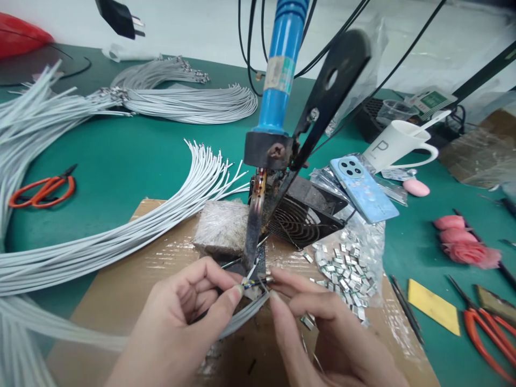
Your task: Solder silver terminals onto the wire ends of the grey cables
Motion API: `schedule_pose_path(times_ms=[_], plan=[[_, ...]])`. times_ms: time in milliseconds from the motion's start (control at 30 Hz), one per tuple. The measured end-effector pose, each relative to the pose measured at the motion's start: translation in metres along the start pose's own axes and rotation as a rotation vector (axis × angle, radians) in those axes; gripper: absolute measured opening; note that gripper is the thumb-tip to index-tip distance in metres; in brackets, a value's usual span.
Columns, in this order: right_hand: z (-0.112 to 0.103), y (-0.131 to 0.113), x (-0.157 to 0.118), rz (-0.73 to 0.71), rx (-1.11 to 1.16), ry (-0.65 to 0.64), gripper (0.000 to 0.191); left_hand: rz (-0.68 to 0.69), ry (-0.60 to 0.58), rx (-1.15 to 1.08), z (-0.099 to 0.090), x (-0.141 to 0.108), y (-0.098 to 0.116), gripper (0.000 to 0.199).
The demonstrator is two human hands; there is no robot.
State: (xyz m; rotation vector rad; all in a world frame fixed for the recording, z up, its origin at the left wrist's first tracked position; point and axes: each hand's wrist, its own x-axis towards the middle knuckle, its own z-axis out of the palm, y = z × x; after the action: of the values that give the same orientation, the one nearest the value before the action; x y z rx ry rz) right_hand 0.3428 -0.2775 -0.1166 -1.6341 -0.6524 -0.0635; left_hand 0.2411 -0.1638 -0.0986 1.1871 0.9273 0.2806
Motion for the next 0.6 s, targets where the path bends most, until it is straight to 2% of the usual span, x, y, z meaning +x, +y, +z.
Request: schedule_pose_path(times_ms=[67,100,167,233,300,433,600], plan=[[-0.004,0.002,0.002,0.084,-0.15,0.004,0.005,-0.005,-0.035,0.04,-0.002,-0.003,-0.008,0.021],[-0.006,0.003,0.003,0.114,-0.235,-0.026,0.004,-0.011,-0.047,0.063,-0.003,-0.005,-0.012,0.023],[-0.01,0.007,0.006,0.107,-0.361,-0.142,0.022,-0.028,-0.069,0.102,-0.003,-0.008,-0.019,0.025],[-0.012,0.01,0.008,0.021,-0.418,-0.25,0.038,-0.035,-0.064,0.106,0.0,-0.01,-0.024,0.03],[-0.012,0.01,0.01,0.001,-0.438,-0.3,0.042,-0.028,-0.034,0.082,0.005,-0.012,-0.027,0.034],[-0.012,0.005,0.011,0.148,-0.409,-0.386,0.047,-0.044,-0.011,0.029,0.01,-0.015,-0.032,0.041],[-0.014,0.004,0.01,0.248,-0.28,-0.451,0.043,-0.118,-0.052,-0.074,0.011,-0.017,-0.022,0.047]])
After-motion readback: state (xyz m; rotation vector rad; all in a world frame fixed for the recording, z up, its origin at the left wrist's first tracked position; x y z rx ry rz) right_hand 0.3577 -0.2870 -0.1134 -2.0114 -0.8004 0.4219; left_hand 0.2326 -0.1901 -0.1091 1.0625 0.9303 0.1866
